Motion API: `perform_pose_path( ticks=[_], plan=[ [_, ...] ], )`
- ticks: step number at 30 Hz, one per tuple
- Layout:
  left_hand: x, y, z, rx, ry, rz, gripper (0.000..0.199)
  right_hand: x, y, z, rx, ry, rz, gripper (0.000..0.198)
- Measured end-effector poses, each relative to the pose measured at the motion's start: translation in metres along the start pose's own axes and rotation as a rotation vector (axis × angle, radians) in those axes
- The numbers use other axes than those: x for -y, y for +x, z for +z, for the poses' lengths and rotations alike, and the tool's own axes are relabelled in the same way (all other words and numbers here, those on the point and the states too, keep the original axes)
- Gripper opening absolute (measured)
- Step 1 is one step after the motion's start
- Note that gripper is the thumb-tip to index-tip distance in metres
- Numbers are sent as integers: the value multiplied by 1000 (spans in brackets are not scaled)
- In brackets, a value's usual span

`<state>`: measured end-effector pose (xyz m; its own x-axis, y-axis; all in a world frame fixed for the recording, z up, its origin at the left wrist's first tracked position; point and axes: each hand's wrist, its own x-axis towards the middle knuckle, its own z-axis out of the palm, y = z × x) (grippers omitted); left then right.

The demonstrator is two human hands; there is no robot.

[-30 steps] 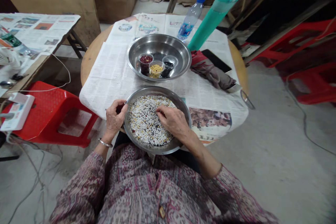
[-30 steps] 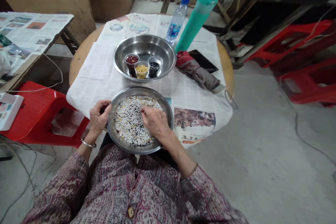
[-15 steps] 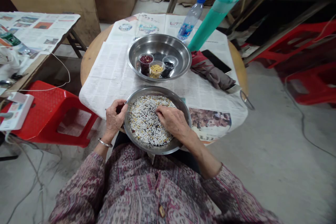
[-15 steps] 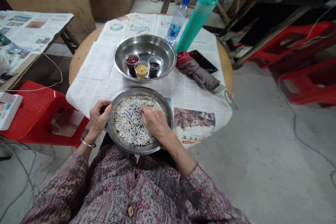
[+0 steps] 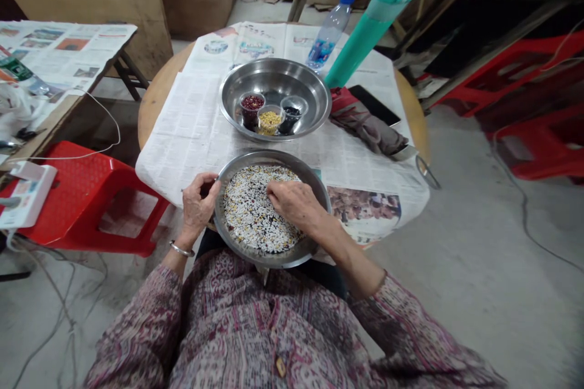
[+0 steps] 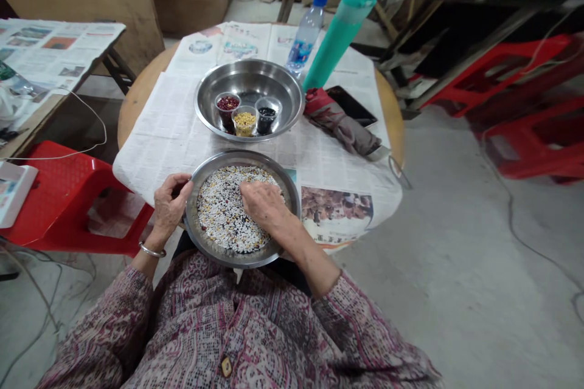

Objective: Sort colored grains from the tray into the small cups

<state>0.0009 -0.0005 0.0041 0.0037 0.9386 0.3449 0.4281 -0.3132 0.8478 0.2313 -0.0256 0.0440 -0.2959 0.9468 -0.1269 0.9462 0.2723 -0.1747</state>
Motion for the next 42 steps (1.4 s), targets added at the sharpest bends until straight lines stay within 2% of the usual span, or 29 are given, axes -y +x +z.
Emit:
perform_pose_path(
  ticks=[9,22,29,42],
  plan=[
    [2,0,0,1,4,10,11,-1,0,10,-59,8,10,22],
    [4,0,1,-4,7,4,11,6,-6,12,-98,35,101,21],
    [2,0,1,2,-6,-21,10,10,-6,16,-112,42,101,24],
    [3,-1,2,-14,-11,-29,11,9,-5,28,-193,282,87,17]
  ],
)
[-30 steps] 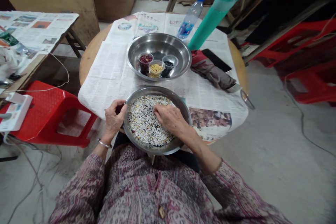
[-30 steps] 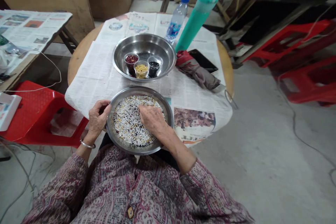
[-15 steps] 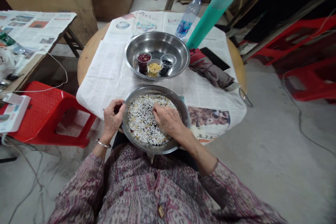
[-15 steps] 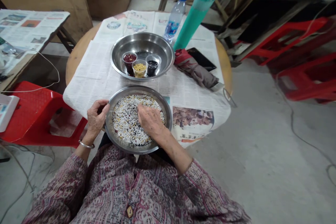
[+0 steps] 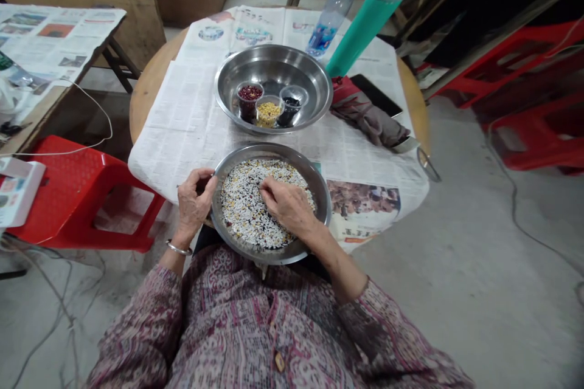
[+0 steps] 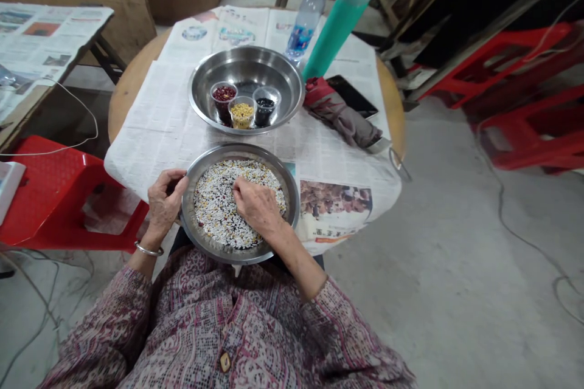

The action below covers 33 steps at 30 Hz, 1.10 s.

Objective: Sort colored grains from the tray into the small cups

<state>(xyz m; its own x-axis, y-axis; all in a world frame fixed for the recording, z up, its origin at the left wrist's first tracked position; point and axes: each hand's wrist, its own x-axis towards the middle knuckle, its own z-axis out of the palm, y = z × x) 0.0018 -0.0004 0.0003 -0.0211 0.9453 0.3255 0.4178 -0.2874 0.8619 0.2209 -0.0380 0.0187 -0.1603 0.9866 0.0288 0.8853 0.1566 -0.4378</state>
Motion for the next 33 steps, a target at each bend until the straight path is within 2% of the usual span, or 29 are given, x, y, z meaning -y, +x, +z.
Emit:
perform_pose_path(
  ticks=[33],
  plan=[
    [-3,0,-1,9,-1,7,10,0,1,1,6,54,-40,16]
  ],
)
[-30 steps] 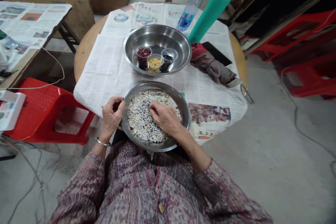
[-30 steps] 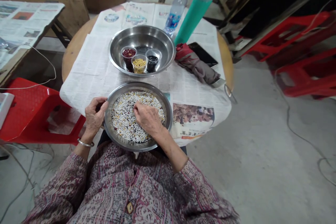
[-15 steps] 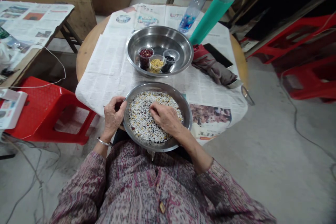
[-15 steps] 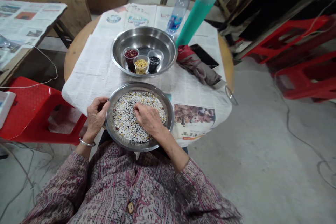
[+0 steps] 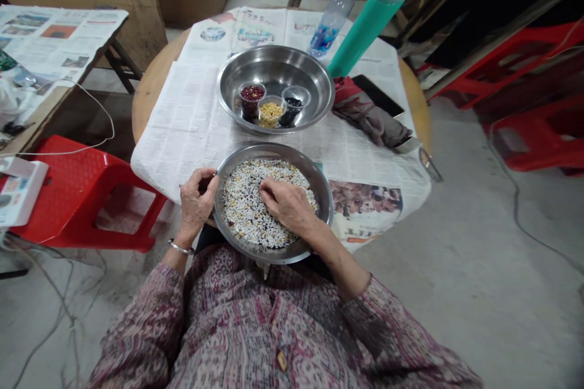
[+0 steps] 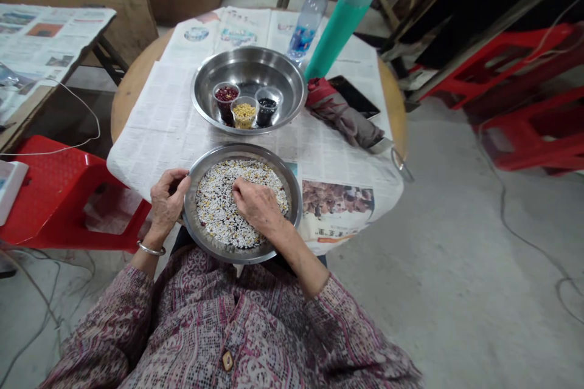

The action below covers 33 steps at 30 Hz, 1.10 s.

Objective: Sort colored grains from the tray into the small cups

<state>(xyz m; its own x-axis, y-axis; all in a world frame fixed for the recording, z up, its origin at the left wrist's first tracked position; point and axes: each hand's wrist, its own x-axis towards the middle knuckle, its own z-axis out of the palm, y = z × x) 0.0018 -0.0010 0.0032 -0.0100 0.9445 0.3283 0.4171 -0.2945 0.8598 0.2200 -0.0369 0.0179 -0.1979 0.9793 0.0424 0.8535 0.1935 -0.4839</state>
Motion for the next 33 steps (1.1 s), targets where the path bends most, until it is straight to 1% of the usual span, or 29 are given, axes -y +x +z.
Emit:
perform_pose_path(
  ticks=[8,17,33],
  plan=[
    [1,0,0,-1,-4,-6,11,2,-1,-1,12,-14,15,17],
    [1,0,0,-2,5,-12,10,1,0,-1,5,-4,-2,16],
    [3,-1,1,-4,-2,-17,11,4,-1,-5,51,-6,39,16]
  ],
)
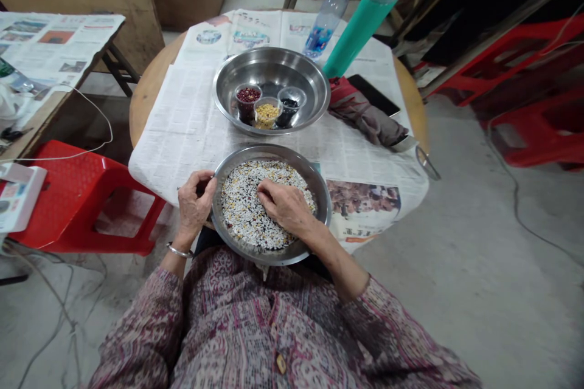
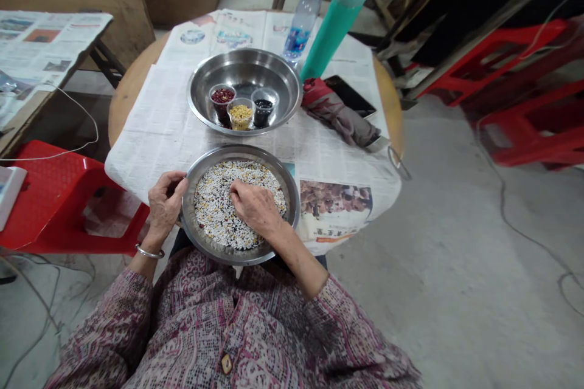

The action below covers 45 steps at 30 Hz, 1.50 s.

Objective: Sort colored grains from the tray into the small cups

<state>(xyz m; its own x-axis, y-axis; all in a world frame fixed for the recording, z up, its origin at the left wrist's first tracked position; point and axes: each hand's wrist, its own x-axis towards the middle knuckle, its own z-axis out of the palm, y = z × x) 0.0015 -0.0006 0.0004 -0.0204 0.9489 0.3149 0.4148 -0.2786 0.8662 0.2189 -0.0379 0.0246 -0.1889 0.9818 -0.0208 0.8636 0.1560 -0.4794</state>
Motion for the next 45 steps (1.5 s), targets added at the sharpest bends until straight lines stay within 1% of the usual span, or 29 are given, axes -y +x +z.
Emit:
perform_pose_path(
  ticks=[17,25,38,45],
  plan=[
    [-3,0,-2,6,7,7,10,-3,0,4,-29,29,-39,15],
    [-3,1,-2,8,18,15,11,-1,0,3,-10,-15,-27,15],
    [-5,1,-3,15,16,12,11,1,0,1,16,-9,-9,15],
    [-4,0,-2,9,20,-8,11,1,0,3,20,12,-32,15]
  ],
)
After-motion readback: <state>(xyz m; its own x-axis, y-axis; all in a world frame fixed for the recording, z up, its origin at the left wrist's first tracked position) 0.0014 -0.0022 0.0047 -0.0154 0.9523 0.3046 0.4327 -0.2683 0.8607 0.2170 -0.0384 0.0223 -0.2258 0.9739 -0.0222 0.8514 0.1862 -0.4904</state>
